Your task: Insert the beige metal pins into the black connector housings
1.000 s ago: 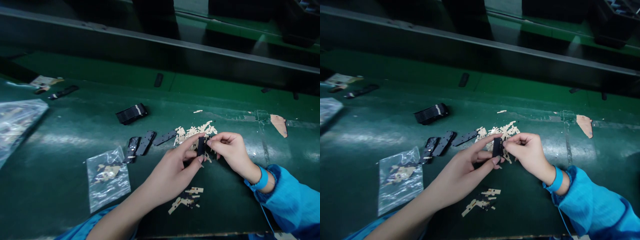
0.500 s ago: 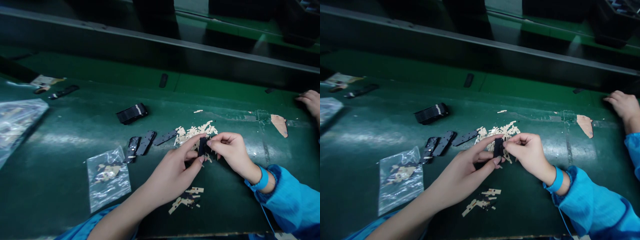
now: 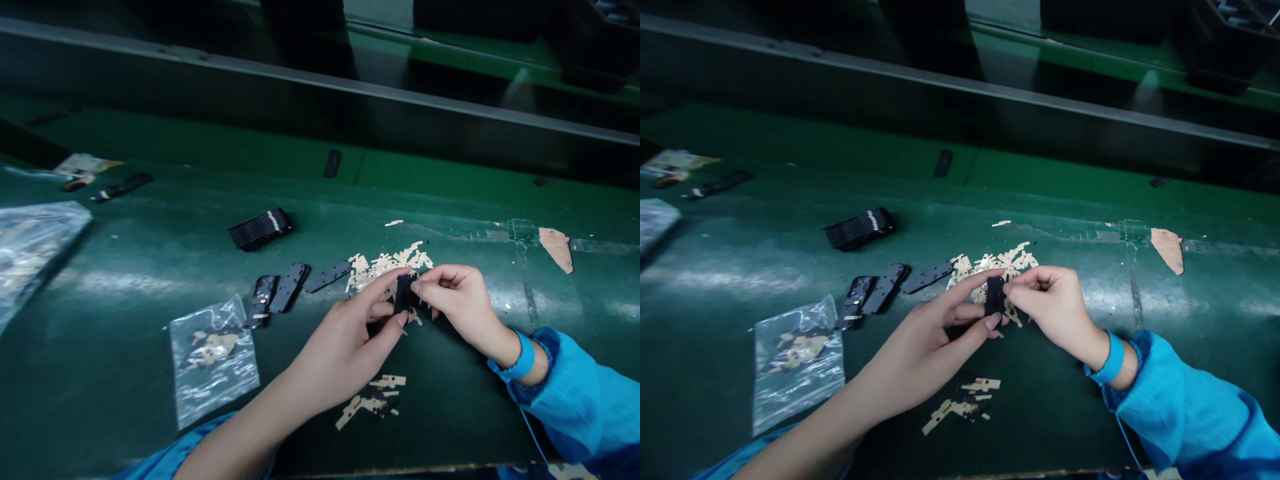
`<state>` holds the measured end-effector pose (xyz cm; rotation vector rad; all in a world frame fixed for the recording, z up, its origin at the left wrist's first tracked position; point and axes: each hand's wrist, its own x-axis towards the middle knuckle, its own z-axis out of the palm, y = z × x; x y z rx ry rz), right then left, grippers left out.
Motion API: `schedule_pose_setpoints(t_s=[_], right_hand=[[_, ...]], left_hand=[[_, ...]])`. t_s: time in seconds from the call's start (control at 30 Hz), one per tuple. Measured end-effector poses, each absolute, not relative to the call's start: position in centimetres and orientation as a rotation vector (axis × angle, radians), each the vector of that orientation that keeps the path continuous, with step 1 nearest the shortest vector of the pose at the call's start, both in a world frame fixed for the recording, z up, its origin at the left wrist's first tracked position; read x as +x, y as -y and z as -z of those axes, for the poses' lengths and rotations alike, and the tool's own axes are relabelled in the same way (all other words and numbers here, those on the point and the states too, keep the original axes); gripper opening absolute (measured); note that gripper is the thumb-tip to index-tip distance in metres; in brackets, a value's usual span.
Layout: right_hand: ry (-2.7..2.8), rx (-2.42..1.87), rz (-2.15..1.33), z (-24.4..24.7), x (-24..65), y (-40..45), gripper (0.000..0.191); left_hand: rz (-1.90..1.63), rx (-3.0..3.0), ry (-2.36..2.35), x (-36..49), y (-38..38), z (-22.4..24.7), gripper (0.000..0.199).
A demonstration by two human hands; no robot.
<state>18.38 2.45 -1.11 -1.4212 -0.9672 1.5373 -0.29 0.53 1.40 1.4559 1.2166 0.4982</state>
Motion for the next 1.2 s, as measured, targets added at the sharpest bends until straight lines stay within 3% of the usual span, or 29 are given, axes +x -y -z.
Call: schedule_pose_setpoints(t_s=[1.2], right_hand=[[0.971, -1.402, -1.556, 1.14, 18.32, -2.41, 0.008]], left_hand=[[-0.434, 1.355, -1.209, -0.61, -0.43, -0.91, 0.062]])
